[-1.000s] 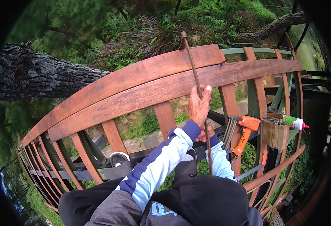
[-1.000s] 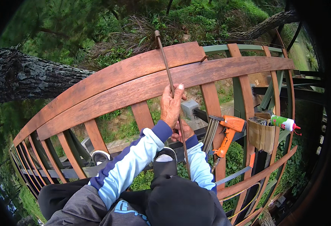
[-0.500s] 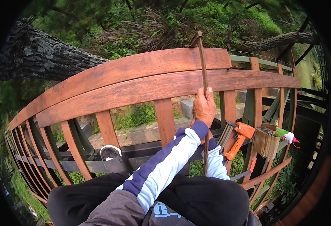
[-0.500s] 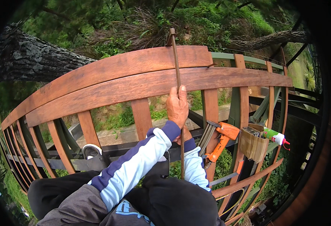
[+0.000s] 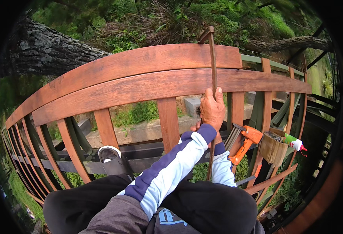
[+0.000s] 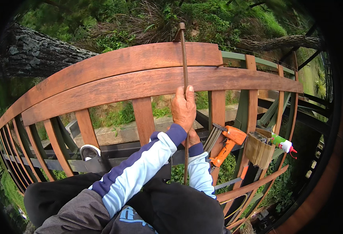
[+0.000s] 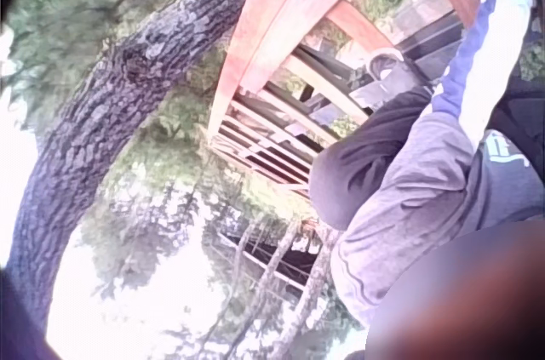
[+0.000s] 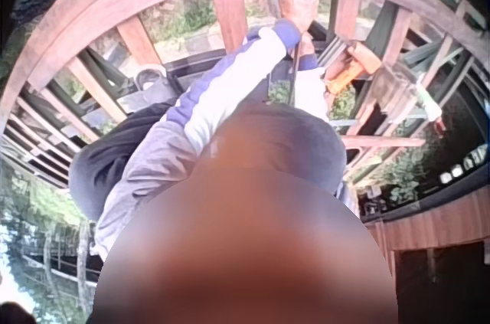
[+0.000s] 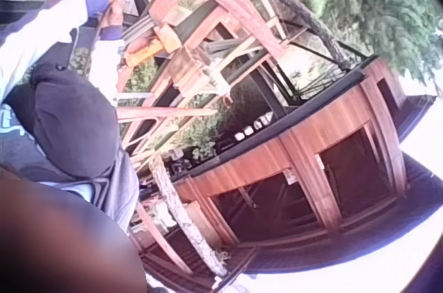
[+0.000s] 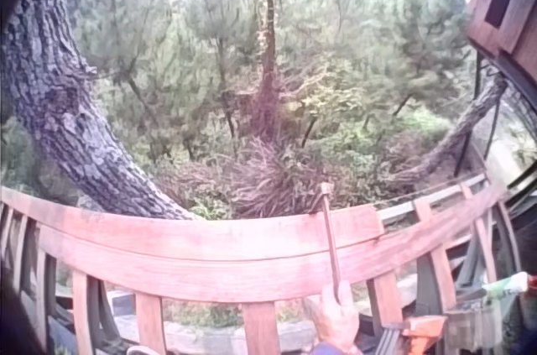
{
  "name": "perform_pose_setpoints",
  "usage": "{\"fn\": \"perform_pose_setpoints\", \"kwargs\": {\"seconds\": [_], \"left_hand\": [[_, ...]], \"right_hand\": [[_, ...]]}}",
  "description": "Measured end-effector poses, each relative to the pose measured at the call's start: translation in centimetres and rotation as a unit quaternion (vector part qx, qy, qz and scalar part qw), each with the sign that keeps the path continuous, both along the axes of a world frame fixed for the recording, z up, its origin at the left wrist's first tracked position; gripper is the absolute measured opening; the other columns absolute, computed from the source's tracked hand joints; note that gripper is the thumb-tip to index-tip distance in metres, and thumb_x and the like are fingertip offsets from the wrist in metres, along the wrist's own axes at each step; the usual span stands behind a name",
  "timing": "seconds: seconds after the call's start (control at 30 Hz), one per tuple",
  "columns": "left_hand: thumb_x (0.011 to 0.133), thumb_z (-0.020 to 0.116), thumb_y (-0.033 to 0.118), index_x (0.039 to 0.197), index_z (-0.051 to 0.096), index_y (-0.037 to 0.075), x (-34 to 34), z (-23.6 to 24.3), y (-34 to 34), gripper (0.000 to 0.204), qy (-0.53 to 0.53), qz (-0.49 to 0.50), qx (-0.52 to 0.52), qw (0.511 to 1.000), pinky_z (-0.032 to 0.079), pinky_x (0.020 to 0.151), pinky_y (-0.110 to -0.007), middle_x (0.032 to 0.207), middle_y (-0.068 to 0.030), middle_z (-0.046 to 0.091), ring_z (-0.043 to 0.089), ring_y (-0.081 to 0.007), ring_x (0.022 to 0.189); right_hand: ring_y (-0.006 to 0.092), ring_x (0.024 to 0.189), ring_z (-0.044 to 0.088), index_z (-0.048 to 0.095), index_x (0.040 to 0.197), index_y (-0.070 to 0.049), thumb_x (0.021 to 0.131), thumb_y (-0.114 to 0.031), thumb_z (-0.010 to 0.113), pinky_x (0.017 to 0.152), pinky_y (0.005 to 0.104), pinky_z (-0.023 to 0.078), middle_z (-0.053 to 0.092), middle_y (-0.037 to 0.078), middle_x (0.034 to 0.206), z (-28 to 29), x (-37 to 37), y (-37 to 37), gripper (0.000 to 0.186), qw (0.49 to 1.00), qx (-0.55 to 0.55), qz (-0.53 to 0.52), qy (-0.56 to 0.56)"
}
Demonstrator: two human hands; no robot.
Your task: The person positions a curved wooden plank on a wooden frame, aligns it with a metal rod, and secures it using a nail gun. The person then removes the metal rod and walks along the structure.
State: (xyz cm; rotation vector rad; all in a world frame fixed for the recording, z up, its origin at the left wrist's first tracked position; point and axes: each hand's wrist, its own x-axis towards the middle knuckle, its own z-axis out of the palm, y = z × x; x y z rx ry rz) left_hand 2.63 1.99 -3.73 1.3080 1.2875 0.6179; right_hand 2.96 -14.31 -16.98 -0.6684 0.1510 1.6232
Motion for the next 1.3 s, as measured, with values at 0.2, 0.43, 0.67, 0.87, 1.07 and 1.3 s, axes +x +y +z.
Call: {"fn": "perform_pose_setpoints", "kwargs": {"seconds": [0.2,0.43,0.67,0.87,1.07,1.3], "left_hand": [[0.100,0.048,0.039,0.092,0.054,0.000,0.2,0.2,0.1,0.040,-0.003,0.014,0.029,0.999,0.044,0.060,-0.051,0.067,-0.0257,0.059,0.060,-0.0469,0.068],[0.100,0.049,0.036,0.090,0.054,-0.001,0.1,0.4,0.2,0.038,-0.008,0.006,0.020,1.000,0.044,0.063,-0.052,0.069,-0.0267,0.060,0.058,-0.0474,0.070],[0.099,0.049,0.037,0.091,0.053,-0.001,0.0,0.8,0.4,0.039,-0.004,0.000,0.005,1.000,0.043,0.066,-0.053,0.073,-0.0278,0.059,0.058,-0.0479,0.073],[0.099,0.050,0.038,0.091,0.053,-0.001,-0.1,0.8,0.4,0.039,0.000,-0.018,-0.022,1.000,0.043,0.067,-0.054,0.074,-0.0275,0.060,0.057,-0.0480,0.074],[0.099,0.050,0.037,0.095,0.055,0.000,0.5,0.6,-0.2,0.037,-0.015,0.022,0.026,0.999,0.043,0.068,-0.054,0.072,-0.0258,0.060,0.057,-0.0468,0.074],[0.099,0.050,0.034,0.101,0.053,-0.001,-0.8,0.6,0.2,0.036,-0.031,-0.039,-0.069,0.996,0.043,0.074,-0.053,0.080,-0.0267,0.060,0.056,-0.0471,0.081]], "right_hand": [[0.0183,0.082,0.059,0.053,0.111,0.001,0.085,-0.032,0.072,0.071,0.0279,0.051,0.059,0.009,0.091,0.6,0.0,-0.1,0.046,1.000,-0.018,0.012,0.004],[0.0186,0.079,0.057,0.053,0.109,0.000,0.086,-0.029,0.070,0.069,0.0281,0.050,0.057,0.009,0.090,1.2,0.4,-0.4,0.041,0.998,-0.065,0.001,-0.013],[0.0189,0.077,0.055,0.053,0.106,-0.001,0.087,-0.026,0.069,0.067,0.0283,0.049,0.056,0.009,0.088,1.6,0.4,-0.2,0.036,0.995,-0.094,-0.005,-0.031],[0.0191,0.076,0.054,0.053,0.105,-0.002,0.087,-0.023,0.068,0.066,0.0285,0.048,0.056,0.009,0.087,1.8,0.1,-0.1,0.031,0.992,-0.118,-0.012,-0.047],[0.0193,0.074,0.052,0.054,0.103,-0.003,0.088,-0.020,0.067,0.064,0.0287,0.047,0.055,0.009,0.086,2.2,-0.2,-0.2,0.027,0.986,-0.149,-0.026,-0.071],[0.0160,0.071,0.054,0.056,0.104,-0.002,0.090,-0.022,0.064,0.061,0.0266,0.046,0.057,0.008,0.083,3.8,-0.9,0.1,0.025,0.957,-0.181,-0.035,-0.223]]}}
